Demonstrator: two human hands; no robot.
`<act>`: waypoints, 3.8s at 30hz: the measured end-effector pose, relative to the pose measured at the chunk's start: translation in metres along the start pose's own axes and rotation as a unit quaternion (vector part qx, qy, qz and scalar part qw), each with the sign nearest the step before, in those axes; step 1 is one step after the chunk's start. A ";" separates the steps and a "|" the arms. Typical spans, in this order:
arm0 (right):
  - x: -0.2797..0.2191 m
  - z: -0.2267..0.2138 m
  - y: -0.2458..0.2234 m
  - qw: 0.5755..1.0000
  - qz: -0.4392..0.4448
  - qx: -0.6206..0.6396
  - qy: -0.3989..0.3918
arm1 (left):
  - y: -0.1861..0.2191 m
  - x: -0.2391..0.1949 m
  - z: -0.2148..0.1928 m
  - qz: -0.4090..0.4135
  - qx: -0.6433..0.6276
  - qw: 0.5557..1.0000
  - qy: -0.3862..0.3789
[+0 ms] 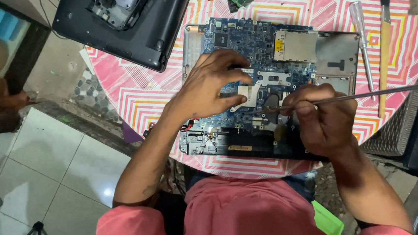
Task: The person uses a screwdriver to remove screws from a laptop motherboard and then uses a brush to clean the board. The person handles the motherboard and various small components on a table.
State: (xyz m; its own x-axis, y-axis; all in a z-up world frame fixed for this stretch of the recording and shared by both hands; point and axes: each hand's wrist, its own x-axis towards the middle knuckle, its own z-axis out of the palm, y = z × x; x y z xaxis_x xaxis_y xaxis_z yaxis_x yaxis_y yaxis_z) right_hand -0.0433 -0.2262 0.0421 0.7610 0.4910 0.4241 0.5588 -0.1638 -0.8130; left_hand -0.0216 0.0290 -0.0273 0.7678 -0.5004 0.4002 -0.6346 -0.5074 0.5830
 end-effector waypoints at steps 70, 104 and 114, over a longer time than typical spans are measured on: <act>0.051 0.023 -0.027 0.982 -0.089 -0.093 -0.135 | 0.002 -0.005 0.008 -0.027 -0.074 0.995 0.058; 0.034 0.026 0.011 0.961 -0.198 -0.190 -0.022 | 0.119 0.026 -0.034 0.065 -0.033 0.905 0.419; -0.019 0.020 0.081 0.806 -0.380 -0.454 0.010 | 0.121 0.028 -0.037 0.098 -0.108 0.903 0.405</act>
State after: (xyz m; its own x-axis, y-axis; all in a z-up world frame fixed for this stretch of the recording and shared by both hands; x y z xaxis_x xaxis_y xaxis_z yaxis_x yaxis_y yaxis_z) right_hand -0.0187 -0.2312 -0.0401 0.0864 0.7318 0.6760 0.8695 -0.3867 0.3075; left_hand -0.0735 -0.0198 0.0806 0.5105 0.1552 0.8458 -0.8006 -0.2730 0.5334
